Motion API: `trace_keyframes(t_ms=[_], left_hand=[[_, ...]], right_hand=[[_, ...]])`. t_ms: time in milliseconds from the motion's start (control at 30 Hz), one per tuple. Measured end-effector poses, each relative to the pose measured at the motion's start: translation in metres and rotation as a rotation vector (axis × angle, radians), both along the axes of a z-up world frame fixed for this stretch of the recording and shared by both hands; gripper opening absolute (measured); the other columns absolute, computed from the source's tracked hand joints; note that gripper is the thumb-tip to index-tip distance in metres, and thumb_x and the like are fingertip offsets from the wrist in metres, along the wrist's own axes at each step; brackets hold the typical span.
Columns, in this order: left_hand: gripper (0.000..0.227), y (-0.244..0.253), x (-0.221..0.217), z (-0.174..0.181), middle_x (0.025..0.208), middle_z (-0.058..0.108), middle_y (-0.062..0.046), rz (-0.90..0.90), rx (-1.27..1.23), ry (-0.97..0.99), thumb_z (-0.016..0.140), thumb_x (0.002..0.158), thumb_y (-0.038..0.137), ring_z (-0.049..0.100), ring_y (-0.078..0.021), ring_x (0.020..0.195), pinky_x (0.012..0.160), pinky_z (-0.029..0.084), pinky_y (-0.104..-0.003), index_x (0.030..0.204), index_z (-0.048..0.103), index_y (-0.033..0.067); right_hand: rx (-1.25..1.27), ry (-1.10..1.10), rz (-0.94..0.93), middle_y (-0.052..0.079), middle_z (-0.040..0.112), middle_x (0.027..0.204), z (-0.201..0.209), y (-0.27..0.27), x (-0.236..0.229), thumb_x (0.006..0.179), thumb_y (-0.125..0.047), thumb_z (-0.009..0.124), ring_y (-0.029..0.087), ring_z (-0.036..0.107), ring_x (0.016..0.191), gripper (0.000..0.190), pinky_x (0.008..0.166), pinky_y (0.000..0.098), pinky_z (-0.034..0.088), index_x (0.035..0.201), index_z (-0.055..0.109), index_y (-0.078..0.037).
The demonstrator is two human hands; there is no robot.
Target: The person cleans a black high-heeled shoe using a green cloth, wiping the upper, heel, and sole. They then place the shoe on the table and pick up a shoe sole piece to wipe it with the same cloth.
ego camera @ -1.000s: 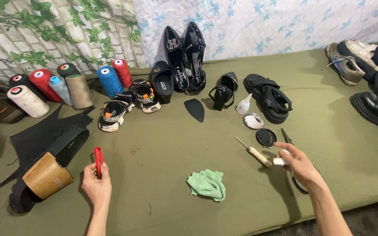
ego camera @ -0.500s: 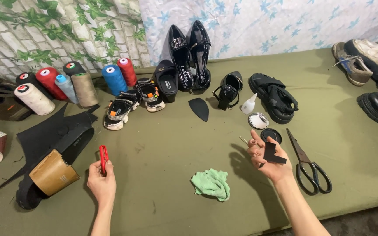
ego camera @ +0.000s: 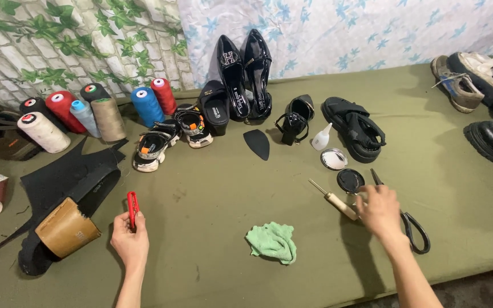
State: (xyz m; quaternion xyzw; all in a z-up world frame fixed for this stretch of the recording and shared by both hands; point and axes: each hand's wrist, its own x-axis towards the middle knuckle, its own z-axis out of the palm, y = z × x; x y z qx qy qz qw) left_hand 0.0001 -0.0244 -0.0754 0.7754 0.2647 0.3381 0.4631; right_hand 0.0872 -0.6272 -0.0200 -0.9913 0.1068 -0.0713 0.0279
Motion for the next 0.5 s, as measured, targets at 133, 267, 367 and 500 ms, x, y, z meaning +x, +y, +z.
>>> trace_keyframes(t_ms=[133, 267, 367, 500], left_hand=[[0.016, 0.002, 0.004, -0.007, 0.092, 0.072, -0.008, 0.018, -0.012, -0.032, 0.070, 0.100, 0.018, 0.066, -0.0166, 0.079, 0.079, 0.052, -0.031, 0.109, 0.067, 0.0047], [0.015, 0.003, 0.006, -0.005, 0.098, 0.074, -0.016, 0.001, -0.127, -0.089, 0.068, 0.102, 0.013, 0.071, -0.0196, 0.085, 0.084, 0.056, -0.031, 0.111, 0.061, 0.0025], [0.013, 0.004, 0.014, -0.015, 0.094, 0.073, -0.015, 0.024, -0.187, -0.203, 0.068, 0.102, 0.010, 0.071, -0.0172, 0.081, 0.081, 0.056, -0.027, 0.109, 0.061, 0.0028], [0.012, -0.034, 0.031, 0.003, 0.094, 0.075, -0.015, -0.006, -0.235, -0.190, 0.069, 0.100, 0.011, 0.072, -0.0181, 0.079, 0.076, 0.059, -0.029, 0.109, 0.063, 0.0050]], right_hand=[[0.007, 0.106, 0.132, 0.010, 0.067, 0.103, -0.039, 0.020, 0.007, 0.095, -0.049, 0.061, 0.034, 0.061, 0.100, 0.035, 0.082, 0.0483, 0.053, 0.108, 0.068, -0.017], [0.163, 0.240, 0.074, 0.007, 0.065, 0.106, -0.009, 0.050, -0.001, 0.099, -0.043, 0.057, 0.031, 0.059, 0.104, 0.028, 0.072, 0.0494, 0.053, 0.103, 0.060, -0.015], [0.268, 0.263, 0.042, 0.006, 0.071, 0.105, 0.019, 0.068, -0.009, 0.100, -0.047, 0.056, 0.030, 0.065, 0.097, 0.033, 0.071, 0.0477, 0.050, 0.106, 0.063, -0.015], [0.319, 0.226, 0.029, 0.006, 0.074, 0.104, 0.029, 0.081, -0.010, 0.098, -0.050, 0.056, 0.032, 0.068, 0.097, 0.040, 0.072, 0.0476, 0.050, 0.109, 0.067, -0.014]])
